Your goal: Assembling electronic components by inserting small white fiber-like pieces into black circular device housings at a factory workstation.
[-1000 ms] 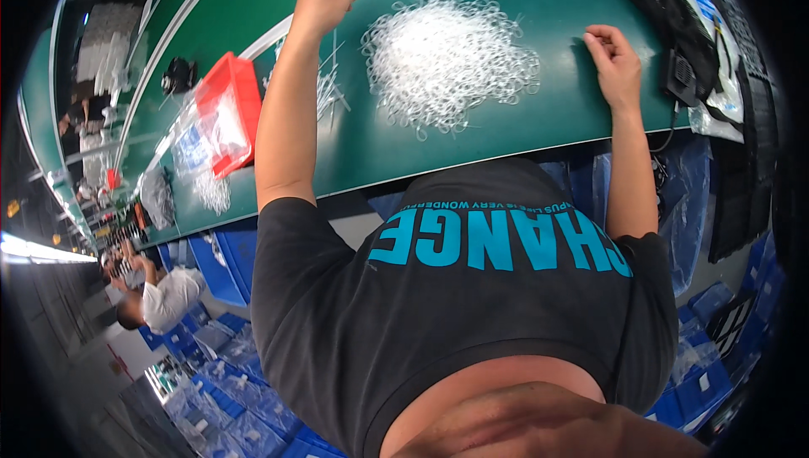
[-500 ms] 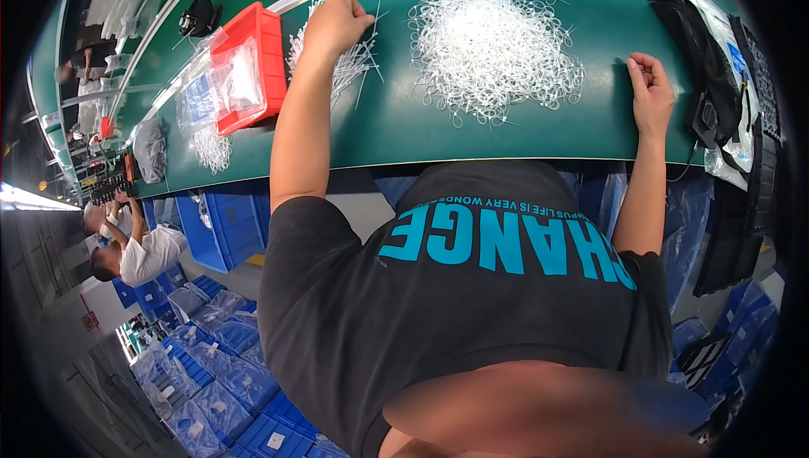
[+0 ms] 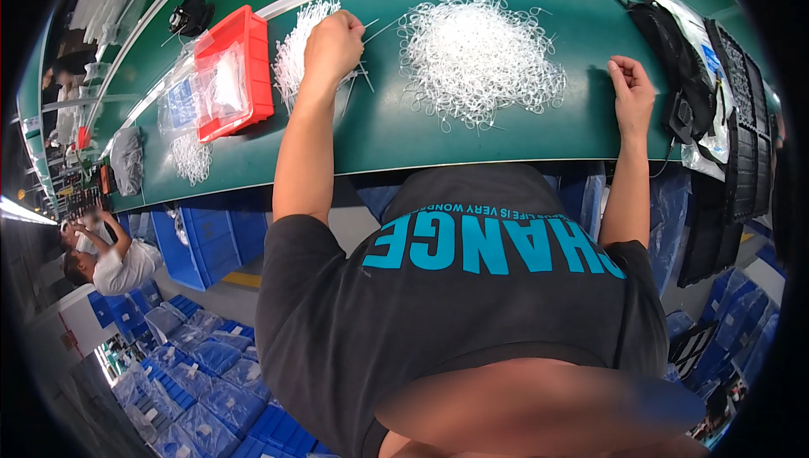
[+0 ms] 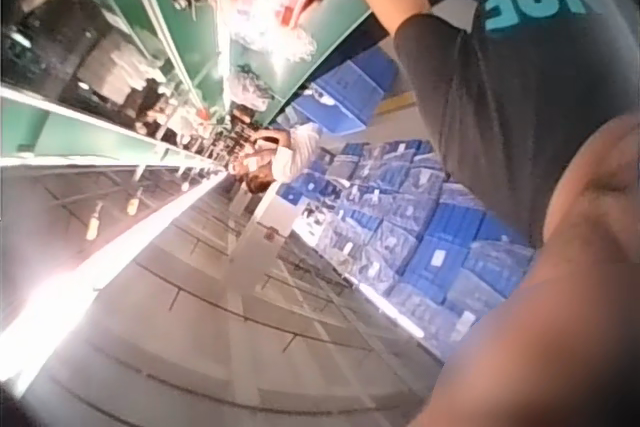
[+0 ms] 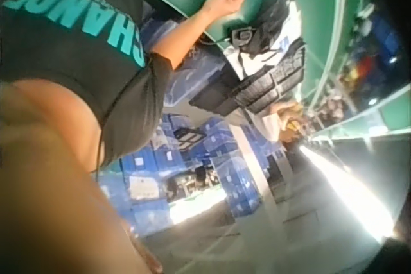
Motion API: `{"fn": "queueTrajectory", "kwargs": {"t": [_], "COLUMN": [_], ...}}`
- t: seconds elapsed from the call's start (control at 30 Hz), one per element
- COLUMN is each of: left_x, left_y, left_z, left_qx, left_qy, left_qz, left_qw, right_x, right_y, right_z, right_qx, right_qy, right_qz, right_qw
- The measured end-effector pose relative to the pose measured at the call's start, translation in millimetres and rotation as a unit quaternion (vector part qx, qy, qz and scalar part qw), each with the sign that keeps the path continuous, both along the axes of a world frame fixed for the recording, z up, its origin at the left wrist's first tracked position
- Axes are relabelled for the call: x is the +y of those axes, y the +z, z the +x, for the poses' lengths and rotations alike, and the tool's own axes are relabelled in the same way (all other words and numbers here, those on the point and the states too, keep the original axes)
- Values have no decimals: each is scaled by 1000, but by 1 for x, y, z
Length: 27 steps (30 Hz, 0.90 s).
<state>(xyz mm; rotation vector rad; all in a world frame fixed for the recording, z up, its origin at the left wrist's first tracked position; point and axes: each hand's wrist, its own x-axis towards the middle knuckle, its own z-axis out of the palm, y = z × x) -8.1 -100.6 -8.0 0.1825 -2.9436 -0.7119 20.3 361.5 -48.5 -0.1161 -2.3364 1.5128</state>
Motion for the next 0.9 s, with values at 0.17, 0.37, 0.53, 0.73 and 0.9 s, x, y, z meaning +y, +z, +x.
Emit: {"fn": "queueTrajectory", "kwargs": {"t": [0.17,0.37,0.53,0.73,0.9], "left_x": [15,62,71,78,73], "left_y": [36,52,37,21,12], "left_z": [3,19,22,26,25], "left_qx": [142,107,97,61,84], "left_qy": [-6,-169,-193,-104,-98], "left_qz": [150,667,693,776,753], "left_qw": [978,717,688,618,645], "right_x": [-70,-198,-220,-232,-236], "right_y": [61,97,91,80,70], "right_z": [0,0,-5,-12,-15], "right_qx": [84,117,-51,-36,-66], "right_qy": [98,286,363,338,345], "right_qz": [-30,-31,-234,-254,-268], "right_qw": [991,950,900,905,897]}}
